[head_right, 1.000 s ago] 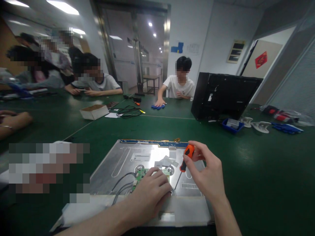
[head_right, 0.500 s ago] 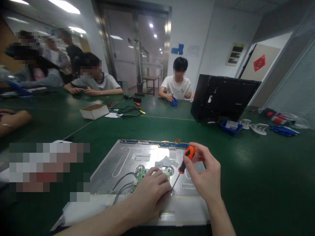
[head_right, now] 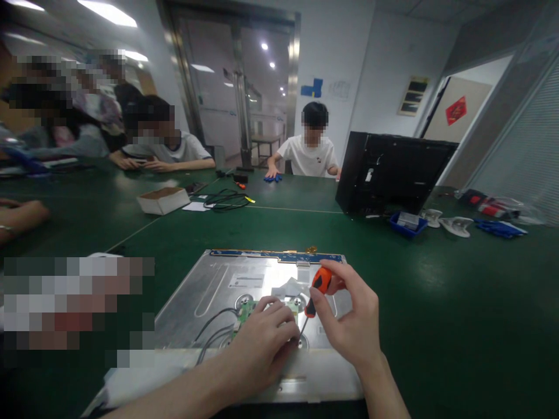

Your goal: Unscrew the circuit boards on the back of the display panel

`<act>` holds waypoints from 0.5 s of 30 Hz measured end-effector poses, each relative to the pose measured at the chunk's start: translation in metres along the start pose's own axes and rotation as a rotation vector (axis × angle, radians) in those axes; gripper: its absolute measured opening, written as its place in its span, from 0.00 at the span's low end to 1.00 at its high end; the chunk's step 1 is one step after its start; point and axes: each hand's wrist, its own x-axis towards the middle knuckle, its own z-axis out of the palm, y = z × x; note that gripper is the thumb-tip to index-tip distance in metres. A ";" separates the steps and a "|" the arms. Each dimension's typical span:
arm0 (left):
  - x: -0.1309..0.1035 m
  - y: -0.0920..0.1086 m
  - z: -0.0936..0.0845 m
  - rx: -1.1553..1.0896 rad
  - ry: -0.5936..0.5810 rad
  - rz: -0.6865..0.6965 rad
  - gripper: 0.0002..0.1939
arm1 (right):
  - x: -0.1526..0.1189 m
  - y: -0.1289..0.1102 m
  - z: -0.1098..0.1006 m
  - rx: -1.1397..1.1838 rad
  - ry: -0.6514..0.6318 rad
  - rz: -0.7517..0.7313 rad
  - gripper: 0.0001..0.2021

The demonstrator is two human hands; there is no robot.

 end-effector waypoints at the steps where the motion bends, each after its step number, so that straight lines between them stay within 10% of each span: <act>1: 0.000 0.000 -0.001 -0.003 -0.004 -0.002 0.05 | -0.001 -0.001 0.001 0.008 0.013 -0.017 0.14; 15: 0.002 -0.002 -0.007 -0.076 -0.094 -0.023 0.01 | -0.003 -0.005 0.004 0.065 0.029 -0.111 0.17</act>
